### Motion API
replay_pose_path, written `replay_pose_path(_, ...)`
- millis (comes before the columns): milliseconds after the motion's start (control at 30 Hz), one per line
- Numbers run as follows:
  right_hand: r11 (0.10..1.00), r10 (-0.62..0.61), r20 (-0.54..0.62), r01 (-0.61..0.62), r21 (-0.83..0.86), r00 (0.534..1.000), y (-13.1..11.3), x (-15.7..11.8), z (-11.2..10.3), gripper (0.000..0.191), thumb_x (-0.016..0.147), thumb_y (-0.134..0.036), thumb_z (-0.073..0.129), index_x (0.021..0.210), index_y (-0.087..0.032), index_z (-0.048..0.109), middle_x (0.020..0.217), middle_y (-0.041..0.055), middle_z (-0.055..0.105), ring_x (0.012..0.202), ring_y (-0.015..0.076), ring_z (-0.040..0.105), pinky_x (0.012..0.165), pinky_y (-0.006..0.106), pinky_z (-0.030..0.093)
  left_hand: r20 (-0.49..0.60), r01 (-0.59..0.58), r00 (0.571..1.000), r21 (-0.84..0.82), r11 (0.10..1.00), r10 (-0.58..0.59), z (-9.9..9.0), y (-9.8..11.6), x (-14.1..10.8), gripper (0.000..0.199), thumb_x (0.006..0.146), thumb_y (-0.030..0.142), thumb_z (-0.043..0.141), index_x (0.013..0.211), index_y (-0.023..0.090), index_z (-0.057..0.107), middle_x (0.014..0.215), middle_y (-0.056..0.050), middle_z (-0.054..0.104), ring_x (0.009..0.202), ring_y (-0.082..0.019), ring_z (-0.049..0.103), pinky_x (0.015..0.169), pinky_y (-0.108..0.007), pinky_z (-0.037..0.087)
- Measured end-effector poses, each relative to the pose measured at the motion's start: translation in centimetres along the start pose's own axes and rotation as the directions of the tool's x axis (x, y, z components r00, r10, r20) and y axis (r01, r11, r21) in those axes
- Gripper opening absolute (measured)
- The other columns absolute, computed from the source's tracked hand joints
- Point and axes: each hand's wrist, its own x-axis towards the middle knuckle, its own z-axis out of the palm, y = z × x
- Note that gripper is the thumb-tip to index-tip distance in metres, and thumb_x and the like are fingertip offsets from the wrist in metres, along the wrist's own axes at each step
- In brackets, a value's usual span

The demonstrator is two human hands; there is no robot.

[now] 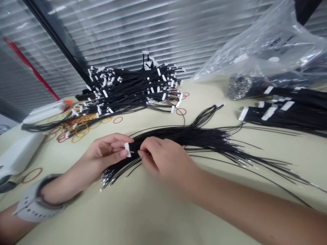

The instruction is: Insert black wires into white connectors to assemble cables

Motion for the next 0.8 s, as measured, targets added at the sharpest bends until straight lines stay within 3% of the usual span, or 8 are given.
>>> replay_pose_path(267,1.000,0.005,0.032,-0.004,-0.022,0.999,0.11,0.07,0.19,0.013,0.082,-0.015,0.044,0.076,-0.015,0.056,0.070,0.0005,0.058,0.056,0.0092,0.047,0.052,0.022,0.033,0.020,-0.024,1.000,0.069,0.997,0.023,0.26,-0.12,-0.02,0.013,0.074,0.014,0.063,0.087,0.016,0.062,0.073,0.000,0.063,0.063,-0.008,0.054,0.056,-0.015,0.040)
replay_pose_path(800,0.980,-0.165,-0.043,0.159,-0.122,0.985,0.45,-0.18,0.73,0.015,0.082,-0.012,0.041,0.075,-0.014,0.055,0.066,0.0000,0.057,0.055,0.0099,0.044,0.054,0.024,0.032,0.020,-0.004,1.000,0.091,0.996,0.003,0.37,0.05,-0.10,0.014,0.073,0.009,0.061,0.085,0.015,0.061,0.068,0.002,0.063,0.060,-0.006,0.053,0.055,-0.013,0.039)
